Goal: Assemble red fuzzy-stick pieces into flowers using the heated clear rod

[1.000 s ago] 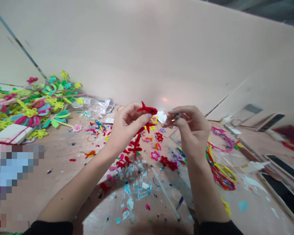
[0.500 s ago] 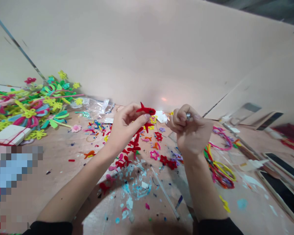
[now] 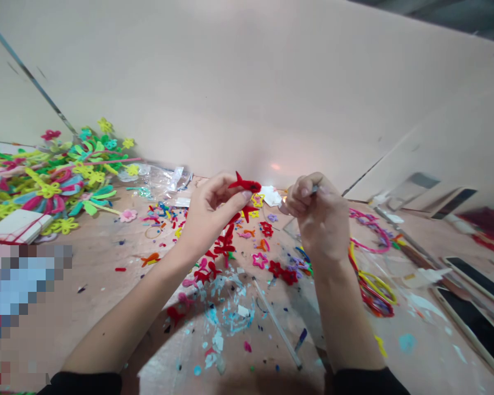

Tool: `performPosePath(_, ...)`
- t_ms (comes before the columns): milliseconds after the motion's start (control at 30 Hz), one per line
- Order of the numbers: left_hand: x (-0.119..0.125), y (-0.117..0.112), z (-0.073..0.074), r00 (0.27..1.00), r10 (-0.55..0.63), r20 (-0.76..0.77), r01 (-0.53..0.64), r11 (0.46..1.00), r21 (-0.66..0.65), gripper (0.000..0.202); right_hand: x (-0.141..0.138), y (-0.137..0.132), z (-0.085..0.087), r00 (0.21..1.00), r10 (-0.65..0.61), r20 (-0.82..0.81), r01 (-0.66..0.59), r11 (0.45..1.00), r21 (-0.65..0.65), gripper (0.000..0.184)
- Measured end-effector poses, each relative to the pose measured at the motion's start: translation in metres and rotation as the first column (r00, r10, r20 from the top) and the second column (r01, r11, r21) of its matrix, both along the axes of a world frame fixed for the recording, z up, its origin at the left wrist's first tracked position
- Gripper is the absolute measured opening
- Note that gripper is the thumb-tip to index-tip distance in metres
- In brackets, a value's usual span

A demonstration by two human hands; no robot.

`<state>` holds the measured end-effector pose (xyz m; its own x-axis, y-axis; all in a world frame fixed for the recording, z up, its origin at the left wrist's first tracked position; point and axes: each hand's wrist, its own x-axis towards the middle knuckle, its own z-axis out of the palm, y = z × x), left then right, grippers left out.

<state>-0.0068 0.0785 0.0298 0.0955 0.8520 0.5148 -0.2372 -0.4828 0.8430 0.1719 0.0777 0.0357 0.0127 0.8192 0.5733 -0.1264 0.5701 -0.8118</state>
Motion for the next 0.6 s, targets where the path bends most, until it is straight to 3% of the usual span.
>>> performPosePath(233,0.0005,0.0006,-0.0002,1.000,0.011,-0.024,-0.011,1.000,0.009,0.006,0.0011,0.0011,-0.0040,1.000,0.004,-0.017,-0.004,1.000,0.026,0.002)
performPosePath(600,0.0001,0.0000,-0.0011,0.999,0.010,-0.030,-0.010,1.000,0.004,0.006,-0.0004,-0.0016,0.0003,0.999,-0.012,-0.035,0.014,0.998,0.065,0.016)
